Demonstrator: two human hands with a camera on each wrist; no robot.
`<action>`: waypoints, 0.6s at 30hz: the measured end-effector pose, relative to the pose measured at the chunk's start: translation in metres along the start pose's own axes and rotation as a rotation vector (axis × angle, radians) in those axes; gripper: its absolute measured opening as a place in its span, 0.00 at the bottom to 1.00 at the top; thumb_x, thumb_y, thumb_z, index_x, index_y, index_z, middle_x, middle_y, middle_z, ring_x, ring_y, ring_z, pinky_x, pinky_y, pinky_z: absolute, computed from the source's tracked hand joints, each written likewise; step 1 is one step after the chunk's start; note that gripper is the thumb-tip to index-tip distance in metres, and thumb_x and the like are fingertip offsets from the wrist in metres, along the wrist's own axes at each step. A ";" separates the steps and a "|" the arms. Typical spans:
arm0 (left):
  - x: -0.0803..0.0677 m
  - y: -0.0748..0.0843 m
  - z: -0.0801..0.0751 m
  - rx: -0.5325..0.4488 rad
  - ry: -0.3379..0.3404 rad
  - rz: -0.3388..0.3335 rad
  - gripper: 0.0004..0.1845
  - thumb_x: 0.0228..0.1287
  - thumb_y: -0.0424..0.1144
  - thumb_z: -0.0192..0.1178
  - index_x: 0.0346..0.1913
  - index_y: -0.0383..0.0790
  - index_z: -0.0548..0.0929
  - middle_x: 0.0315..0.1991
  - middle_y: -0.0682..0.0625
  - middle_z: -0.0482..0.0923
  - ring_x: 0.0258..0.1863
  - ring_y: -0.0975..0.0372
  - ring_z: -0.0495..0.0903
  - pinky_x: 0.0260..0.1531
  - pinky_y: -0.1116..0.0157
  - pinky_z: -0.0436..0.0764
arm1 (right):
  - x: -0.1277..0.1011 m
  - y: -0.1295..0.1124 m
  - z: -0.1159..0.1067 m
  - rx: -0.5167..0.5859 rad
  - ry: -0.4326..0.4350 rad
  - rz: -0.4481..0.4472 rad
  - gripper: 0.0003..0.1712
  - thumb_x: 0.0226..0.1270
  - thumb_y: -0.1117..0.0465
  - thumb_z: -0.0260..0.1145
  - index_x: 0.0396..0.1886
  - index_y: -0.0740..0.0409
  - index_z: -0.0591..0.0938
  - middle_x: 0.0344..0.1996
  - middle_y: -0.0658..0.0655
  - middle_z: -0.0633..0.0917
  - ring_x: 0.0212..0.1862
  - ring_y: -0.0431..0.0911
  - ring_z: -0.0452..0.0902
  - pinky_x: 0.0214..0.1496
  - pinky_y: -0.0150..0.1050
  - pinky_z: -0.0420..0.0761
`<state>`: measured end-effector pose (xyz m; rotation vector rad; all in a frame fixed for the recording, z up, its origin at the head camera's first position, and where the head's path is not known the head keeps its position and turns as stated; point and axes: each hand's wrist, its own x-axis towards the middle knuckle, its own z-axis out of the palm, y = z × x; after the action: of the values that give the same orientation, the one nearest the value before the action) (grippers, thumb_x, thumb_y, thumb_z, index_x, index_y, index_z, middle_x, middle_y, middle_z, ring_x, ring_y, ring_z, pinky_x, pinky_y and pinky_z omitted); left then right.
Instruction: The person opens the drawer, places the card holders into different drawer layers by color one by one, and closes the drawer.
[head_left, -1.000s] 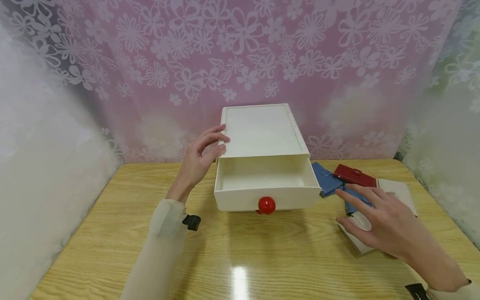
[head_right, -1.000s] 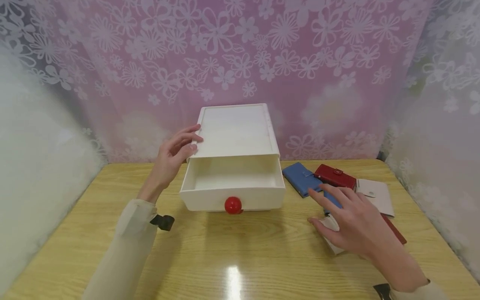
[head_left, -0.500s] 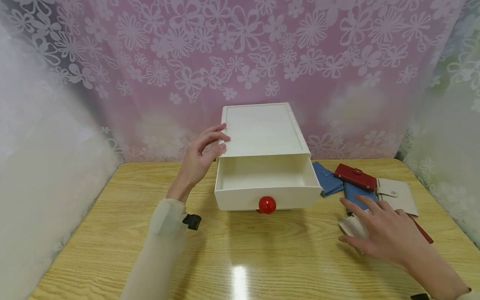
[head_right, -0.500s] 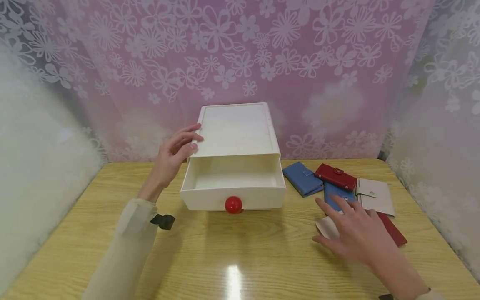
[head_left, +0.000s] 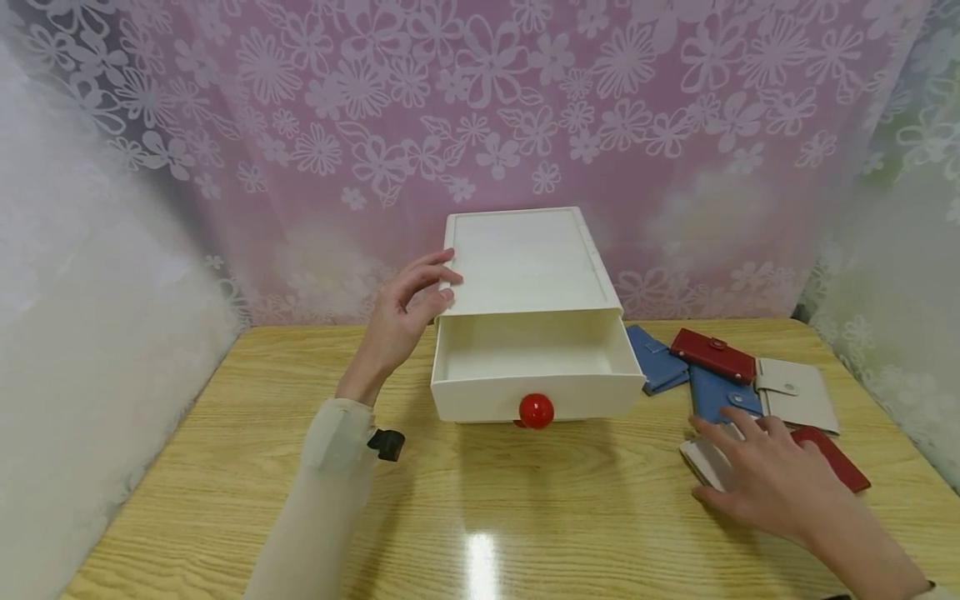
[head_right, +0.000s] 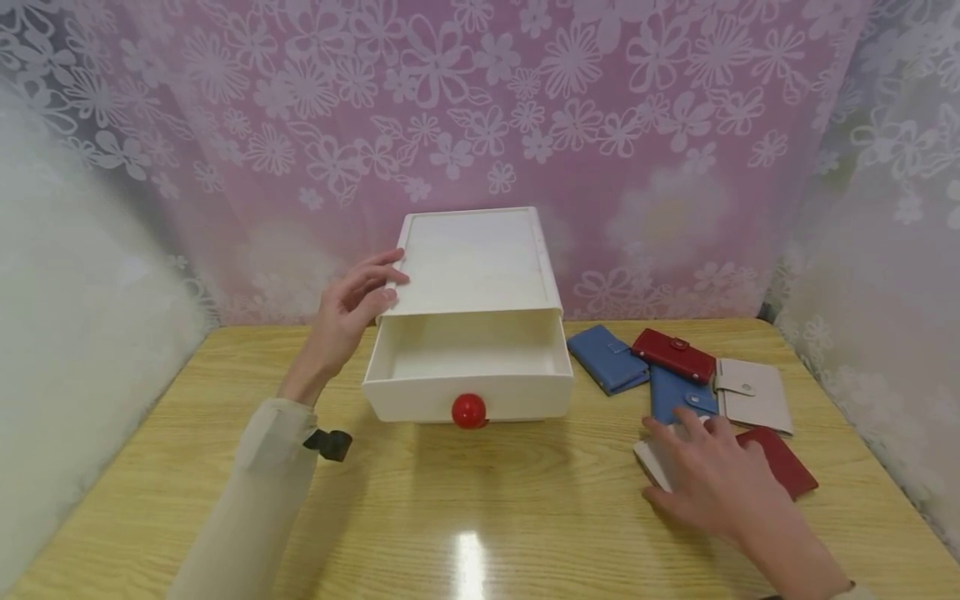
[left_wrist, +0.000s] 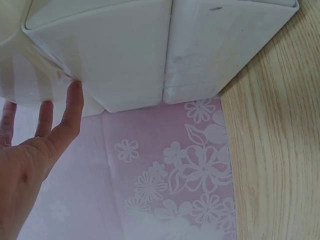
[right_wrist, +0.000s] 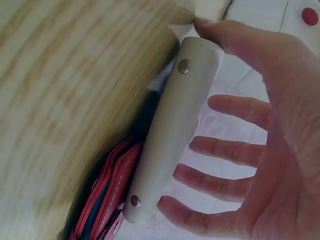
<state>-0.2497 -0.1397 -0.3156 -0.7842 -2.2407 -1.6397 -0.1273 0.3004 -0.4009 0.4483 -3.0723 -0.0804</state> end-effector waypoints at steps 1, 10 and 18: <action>0.000 0.000 0.000 -0.001 0.000 0.001 0.14 0.74 0.40 0.56 0.55 0.39 0.84 0.75 0.56 0.69 0.76 0.60 0.65 0.75 0.45 0.65 | 0.000 0.000 0.001 0.007 0.000 -0.005 0.47 0.48 0.31 0.76 0.65 0.49 0.80 0.61 0.71 0.78 0.53 0.74 0.75 0.29 0.64 0.82; 0.000 -0.002 0.000 -0.006 0.003 0.007 0.14 0.75 0.40 0.55 0.55 0.40 0.84 0.75 0.56 0.69 0.76 0.62 0.65 0.74 0.44 0.65 | -0.001 0.000 0.004 0.032 0.038 -0.074 0.37 0.50 0.43 0.79 0.61 0.52 0.83 0.58 0.70 0.80 0.55 0.70 0.76 0.51 0.70 0.79; -0.001 0.000 0.000 -0.010 -0.004 -0.005 0.14 0.75 0.40 0.56 0.56 0.40 0.84 0.75 0.56 0.69 0.75 0.60 0.66 0.74 0.40 0.64 | -0.001 -0.001 -0.002 0.061 0.127 -0.171 0.34 0.55 0.53 0.77 0.64 0.49 0.82 0.52 0.66 0.83 0.53 0.62 0.80 0.48 0.65 0.82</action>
<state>-0.2492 -0.1395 -0.3159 -0.7856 -2.2404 -1.6548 -0.1256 0.2998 -0.3987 0.6906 -2.9129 0.0364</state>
